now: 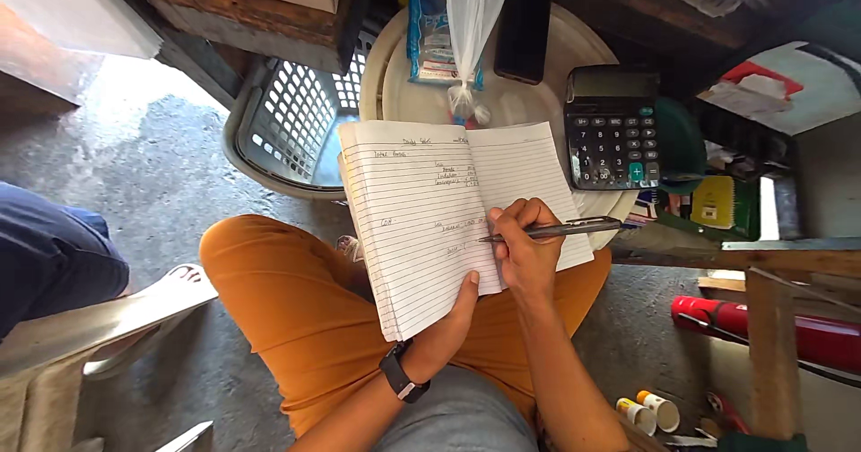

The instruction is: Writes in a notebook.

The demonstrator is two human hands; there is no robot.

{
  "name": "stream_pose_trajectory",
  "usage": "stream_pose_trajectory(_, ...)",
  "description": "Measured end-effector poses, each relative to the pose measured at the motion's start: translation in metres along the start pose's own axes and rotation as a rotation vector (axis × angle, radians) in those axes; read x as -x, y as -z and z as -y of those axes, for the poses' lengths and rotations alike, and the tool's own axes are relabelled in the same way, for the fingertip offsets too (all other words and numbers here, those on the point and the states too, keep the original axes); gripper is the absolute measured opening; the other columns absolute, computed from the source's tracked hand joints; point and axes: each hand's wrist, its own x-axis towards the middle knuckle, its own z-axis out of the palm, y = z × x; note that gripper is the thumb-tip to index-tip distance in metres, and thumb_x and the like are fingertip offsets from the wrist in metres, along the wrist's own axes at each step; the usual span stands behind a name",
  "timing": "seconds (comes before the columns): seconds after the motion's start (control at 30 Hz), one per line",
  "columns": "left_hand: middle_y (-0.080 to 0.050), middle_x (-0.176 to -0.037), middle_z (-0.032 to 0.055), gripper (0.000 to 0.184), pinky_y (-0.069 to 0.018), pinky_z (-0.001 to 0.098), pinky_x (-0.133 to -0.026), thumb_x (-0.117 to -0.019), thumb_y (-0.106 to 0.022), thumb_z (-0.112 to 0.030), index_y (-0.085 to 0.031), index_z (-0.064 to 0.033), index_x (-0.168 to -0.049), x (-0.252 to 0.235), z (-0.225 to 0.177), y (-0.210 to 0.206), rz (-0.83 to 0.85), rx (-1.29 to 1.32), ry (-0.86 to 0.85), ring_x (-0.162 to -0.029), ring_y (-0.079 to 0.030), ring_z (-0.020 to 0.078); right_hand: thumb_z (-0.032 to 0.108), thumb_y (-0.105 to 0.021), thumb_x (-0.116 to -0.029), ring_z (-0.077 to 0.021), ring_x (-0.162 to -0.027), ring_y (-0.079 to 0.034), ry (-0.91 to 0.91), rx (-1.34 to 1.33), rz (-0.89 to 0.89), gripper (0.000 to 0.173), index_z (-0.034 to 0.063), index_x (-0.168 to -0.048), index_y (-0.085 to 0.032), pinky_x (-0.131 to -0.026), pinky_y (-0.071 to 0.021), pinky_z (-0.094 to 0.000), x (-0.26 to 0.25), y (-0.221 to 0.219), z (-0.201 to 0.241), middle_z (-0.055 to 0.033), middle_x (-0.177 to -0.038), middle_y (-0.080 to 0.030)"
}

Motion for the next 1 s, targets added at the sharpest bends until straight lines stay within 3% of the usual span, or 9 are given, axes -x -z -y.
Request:
stream_pose_trajectory(0.83,-0.076,-0.098,-0.0007,0.019,-0.0602,0.0250,-0.091,-0.0912,-0.066,0.003,-0.065,0.0066,-0.110,0.0010,-0.0010,-0.0007,-0.008,0.000,0.039,-0.095,-0.073,0.0043,-0.009,-0.067,-0.0834,-0.0024,-0.044,-0.051,-0.002,0.034,-0.014,0.032,0.0117,-0.065,-0.051,-0.040,-0.0473,-0.0157,0.0046,-0.0046,0.0008,0.0016,-0.062,-0.058)
stream_pose_trajectory(0.93,-0.076,-0.099,-0.0003,0.020,-0.0598,0.0249,-0.092,-0.0913,-0.066,0.003,-0.064,0.0079,-0.111,0.0007,-0.0014,-0.0001,-0.002,-0.003,0.055,-0.096,-0.072,0.0042,-0.005,-0.073,-0.0853,-0.0026,-0.046,-0.053,0.020,-0.001,-0.043,0.029,0.0113,-0.070,-0.055,-0.042,-0.0494,-0.0160,0.0049,-0.0053,-0.0015,0.0011,-0.066,-0.060)
stream_pose_trajectory(1.0,-0.077,-0.098,-0.0003,0.020,-0.0604,0.0251,-0.091,-0.0904,-0.066,0.004,-0.064,0.0079,-0.110,-0.0001,-0.0006,-0.0011,-0.014,0.008,0.032,-0.095,-0.073,0.0044,-0.001,-0.075,-0.0869,-0.0025,-0.053,-0.058,0.043,-0.019,-0.019,0.022,0.0119,-0.078,-0.060,-0.048,-0.0534,-0.0161,0.0048,-0.0027,-0.0024,0.0013,-0.075,-0.064)
